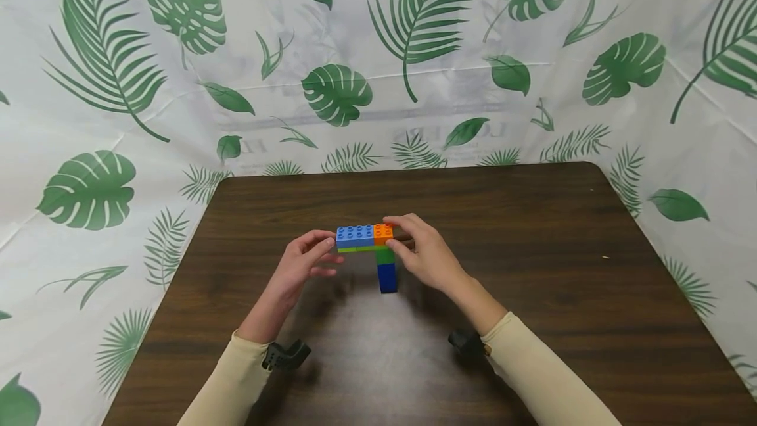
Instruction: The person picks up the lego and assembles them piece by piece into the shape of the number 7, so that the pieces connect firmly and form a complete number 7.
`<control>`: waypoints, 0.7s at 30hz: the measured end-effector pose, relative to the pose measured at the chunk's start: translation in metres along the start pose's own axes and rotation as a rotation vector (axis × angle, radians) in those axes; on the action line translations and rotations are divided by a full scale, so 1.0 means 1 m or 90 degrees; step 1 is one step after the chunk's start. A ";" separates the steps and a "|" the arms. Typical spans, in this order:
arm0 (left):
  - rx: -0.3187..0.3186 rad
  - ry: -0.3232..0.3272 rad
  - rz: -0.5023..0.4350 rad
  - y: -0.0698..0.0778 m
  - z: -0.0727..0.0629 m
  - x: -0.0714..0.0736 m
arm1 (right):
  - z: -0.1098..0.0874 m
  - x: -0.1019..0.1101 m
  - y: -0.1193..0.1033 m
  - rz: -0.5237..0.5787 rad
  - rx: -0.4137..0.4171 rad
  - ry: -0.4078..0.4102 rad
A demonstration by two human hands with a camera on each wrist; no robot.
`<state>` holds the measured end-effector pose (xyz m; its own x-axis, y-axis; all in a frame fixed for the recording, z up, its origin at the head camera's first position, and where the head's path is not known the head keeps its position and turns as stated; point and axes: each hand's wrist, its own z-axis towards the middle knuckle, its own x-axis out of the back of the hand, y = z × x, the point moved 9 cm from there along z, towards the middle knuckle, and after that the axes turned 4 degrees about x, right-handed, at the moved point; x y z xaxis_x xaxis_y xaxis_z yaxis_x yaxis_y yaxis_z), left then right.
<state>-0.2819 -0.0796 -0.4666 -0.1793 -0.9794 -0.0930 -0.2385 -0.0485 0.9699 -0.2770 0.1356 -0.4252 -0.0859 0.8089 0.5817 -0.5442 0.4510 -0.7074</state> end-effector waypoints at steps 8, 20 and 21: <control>0.020 -0.006 0.015 -0.007 0.007 -0.004 | 0.000 0.006 0.029 0.057 -0.144 0.066; 0.046 -0.029 0.076 -0.021 0.014 -0.012 | -0.011 -0.010 0.052 0.034 -0.203 0.017; 0.048 -0.030 0.078 -0.028 0.018 -0.011 | -0.012 -0.010 0.054 0.029 -0.205 0.016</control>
<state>-0.2901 -0.0635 -0.4966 -0.2562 -0.9665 0.0126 -0.2823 0.0873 0.9554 -0.2953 0.1562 -0.4746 -0.0812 0.8385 0.5388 -0.2472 0.5067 -0.8259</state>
